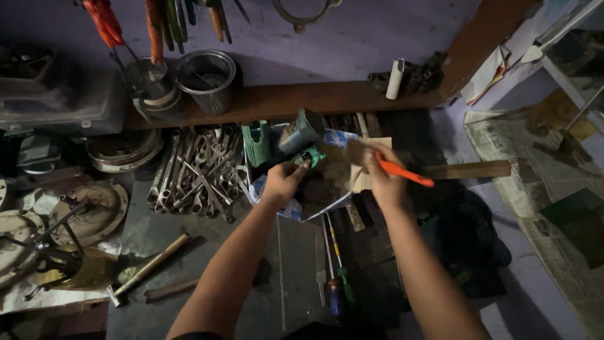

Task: The person cleans various metal and plastic parts from a disassembled power tool using a brush and a cloth inside a small box, handling bearings and motor components.

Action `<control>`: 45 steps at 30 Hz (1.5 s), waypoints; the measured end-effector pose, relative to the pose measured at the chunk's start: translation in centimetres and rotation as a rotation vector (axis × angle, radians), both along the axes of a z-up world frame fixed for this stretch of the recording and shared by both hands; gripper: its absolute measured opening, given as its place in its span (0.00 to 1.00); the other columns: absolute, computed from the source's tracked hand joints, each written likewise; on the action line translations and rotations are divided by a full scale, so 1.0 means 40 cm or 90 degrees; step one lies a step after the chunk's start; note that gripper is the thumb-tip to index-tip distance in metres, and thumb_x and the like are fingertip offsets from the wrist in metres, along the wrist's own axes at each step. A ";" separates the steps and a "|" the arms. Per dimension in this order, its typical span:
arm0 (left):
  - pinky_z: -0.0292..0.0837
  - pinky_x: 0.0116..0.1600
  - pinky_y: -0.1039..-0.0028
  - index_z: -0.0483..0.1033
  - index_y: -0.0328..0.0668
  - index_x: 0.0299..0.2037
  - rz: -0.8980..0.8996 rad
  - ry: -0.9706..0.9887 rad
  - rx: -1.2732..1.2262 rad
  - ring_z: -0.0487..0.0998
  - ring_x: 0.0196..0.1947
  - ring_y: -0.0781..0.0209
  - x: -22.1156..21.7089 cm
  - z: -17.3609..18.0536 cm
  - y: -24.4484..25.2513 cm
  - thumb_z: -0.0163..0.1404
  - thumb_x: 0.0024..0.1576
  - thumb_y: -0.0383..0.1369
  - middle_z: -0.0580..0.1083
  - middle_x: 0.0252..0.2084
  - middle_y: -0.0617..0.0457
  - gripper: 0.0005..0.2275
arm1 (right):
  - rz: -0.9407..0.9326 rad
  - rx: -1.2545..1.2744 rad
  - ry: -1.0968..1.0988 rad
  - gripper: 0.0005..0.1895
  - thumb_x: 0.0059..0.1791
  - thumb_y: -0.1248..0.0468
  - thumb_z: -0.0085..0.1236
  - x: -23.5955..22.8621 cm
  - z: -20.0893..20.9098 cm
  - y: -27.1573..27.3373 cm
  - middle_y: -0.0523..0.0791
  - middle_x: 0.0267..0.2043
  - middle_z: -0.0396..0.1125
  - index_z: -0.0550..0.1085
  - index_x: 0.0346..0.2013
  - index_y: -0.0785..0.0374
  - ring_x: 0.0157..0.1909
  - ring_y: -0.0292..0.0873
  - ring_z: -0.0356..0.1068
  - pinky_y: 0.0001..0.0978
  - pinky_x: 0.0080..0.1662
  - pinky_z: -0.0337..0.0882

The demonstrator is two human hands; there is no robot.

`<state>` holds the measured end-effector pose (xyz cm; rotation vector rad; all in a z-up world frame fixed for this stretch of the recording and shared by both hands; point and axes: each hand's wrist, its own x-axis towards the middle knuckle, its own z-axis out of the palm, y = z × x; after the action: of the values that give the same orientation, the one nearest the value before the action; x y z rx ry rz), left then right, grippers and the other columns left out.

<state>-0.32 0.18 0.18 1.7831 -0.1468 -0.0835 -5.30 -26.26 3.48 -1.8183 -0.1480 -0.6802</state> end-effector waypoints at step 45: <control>0.72 0.44 0.54 0.85 0.55 0.32 0.029 -0.314 0.634 0.77 0.45 0.46 0.033 0.109 -0.033 0.52 0.54 0.37 0.79 0.38 0.49 0.07 | -0.087 -0.251 -0.080 0.13 0.55 0.62 0.56 -0.055 0.074 0.071 0.53 0.61 0.62 0.76 0.53 0.60 0.48 0.45 0.70 0.38 0.52 0.72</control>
<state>1.00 -1.15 4.56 2.7746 -0.4798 0.3858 -7.50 -23.42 6.44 -2.1772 -0.2576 -0.9118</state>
